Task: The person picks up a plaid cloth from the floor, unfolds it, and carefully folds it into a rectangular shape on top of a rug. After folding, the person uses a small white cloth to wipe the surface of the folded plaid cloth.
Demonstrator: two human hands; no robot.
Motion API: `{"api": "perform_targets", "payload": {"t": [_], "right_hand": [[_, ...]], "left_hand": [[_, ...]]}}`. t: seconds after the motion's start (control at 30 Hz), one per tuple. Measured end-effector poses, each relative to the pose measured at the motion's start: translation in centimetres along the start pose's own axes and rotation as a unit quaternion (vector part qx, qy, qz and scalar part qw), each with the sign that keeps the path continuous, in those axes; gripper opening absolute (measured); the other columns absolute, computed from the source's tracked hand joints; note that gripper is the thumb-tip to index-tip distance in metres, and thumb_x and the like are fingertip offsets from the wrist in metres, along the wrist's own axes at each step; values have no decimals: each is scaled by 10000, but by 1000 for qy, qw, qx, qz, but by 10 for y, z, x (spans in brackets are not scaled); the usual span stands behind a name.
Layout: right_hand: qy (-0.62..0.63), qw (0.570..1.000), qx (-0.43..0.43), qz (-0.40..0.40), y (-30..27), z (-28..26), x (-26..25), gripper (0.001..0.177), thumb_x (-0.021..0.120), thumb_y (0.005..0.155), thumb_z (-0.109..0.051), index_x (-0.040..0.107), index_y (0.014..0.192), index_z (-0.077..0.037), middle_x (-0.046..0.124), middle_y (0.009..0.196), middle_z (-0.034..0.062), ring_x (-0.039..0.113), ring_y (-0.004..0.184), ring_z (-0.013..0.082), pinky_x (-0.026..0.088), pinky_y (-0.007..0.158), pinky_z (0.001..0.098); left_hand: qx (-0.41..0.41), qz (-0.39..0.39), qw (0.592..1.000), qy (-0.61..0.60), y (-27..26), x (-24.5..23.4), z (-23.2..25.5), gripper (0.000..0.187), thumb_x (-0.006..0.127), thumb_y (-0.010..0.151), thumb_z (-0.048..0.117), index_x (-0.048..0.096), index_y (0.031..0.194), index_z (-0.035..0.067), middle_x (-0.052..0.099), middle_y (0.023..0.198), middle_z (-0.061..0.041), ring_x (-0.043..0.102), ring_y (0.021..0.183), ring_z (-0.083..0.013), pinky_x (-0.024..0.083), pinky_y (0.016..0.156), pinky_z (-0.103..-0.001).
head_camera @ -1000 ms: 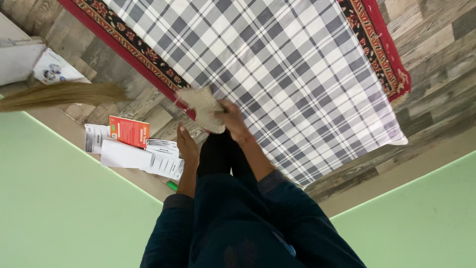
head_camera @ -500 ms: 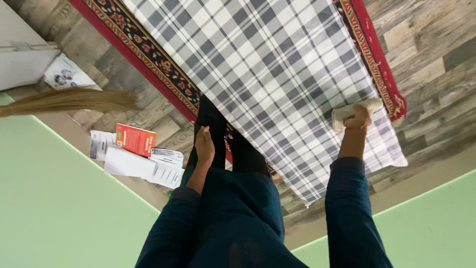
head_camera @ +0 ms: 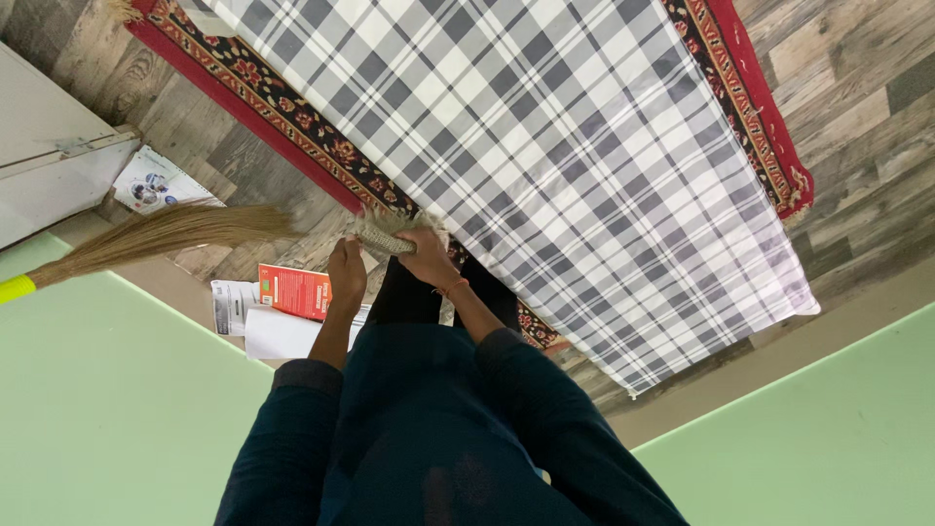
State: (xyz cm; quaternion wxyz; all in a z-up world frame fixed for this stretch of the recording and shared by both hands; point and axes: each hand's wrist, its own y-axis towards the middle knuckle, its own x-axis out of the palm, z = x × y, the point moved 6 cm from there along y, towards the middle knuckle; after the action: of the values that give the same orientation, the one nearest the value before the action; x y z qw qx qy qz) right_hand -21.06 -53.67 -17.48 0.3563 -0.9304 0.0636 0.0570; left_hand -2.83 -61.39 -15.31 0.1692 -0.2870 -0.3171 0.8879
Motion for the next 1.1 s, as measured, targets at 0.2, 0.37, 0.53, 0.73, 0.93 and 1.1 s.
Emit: {"api": "perform_targets", "payload": {"t": [0.2, 0.37, 0.53, 0.73, 0.93, 1.1], "right_hand": [[280, 944, 61, 163, -41, 30, -134, 276, 698, 923, -37, 715, 1196, -5, 760, 1115, 179, 757, 965, 240, 627, 827, 355], [268, 817, 35, 509, -151, 121, -345, 109, 697, 931, 23, 713, 1011, -49, 752, 1062, 124, 696, 965, 226, 631, 938, 494], [310, 750, 227, 539, -147, 221, -361, 314, 631, 813, 78, 738, 1030, -121, 757, 1096, 80, 725, 965, 191, 591, 851, 415], [158, 965, 111, 178, -20, 136, -123, 606, 583, 780, 54, 632, 1375, -49, 564, 1461, 145, 551, 1331, 235, 535, 1053, 377], [78, 991, 86, -63, -6, 16, 15, 405, 739, 814, -109, 703, 1208, -22, 697, 1133, 163, 665, 986, 290, 543, 864, 389], [183, 979, -2, 88, -13, 10, -122, 274, 743, 877, -177, 735, 1104, -24, 763, 982, 145, 741, 781, 198, 632, 628, 322]], "left_hand": [[4, 7, 1000, 7, 31, 10, -13, 488, 412, 1097, 368, 652, 1222, -37, 705, 1158, -200, 660, 1066, -285, 497, 946, -382], [23, -16, 999, 15, 29, 37, -4, 509, 437, 1087, 398, 683, 1204, -32, 736, 1138, -178, 686, 1052, -263, 509, 948, -380], [-48, -63, 996, 27, 23, 53, 3, 496, 406, 1076, 385, 675, 1197, -13, 742, 1108, -157, 692, 999, -246, 516, 922, -371], [-30, -49, 998, -12, 23, 44, -10, 488, 408, 1082, 356, 644, 1240, -40, 713, 1187, -191, 680, 1074, -248, 526, 965, -361], [-117, 1, 990, -79, 25, 29, -36, 492, 392, 1117, 395, 521, 1360, -14, 614, 1279, -217, 639, 1085, -258, 504, 961, -368], [-99, 4, 995, -29, 32, 22, -28, 488, 398, 1094, 386, 543, 1324, -19, 652, 1287, -209, 671, 1038, -264, 508, 917, -364]]}}
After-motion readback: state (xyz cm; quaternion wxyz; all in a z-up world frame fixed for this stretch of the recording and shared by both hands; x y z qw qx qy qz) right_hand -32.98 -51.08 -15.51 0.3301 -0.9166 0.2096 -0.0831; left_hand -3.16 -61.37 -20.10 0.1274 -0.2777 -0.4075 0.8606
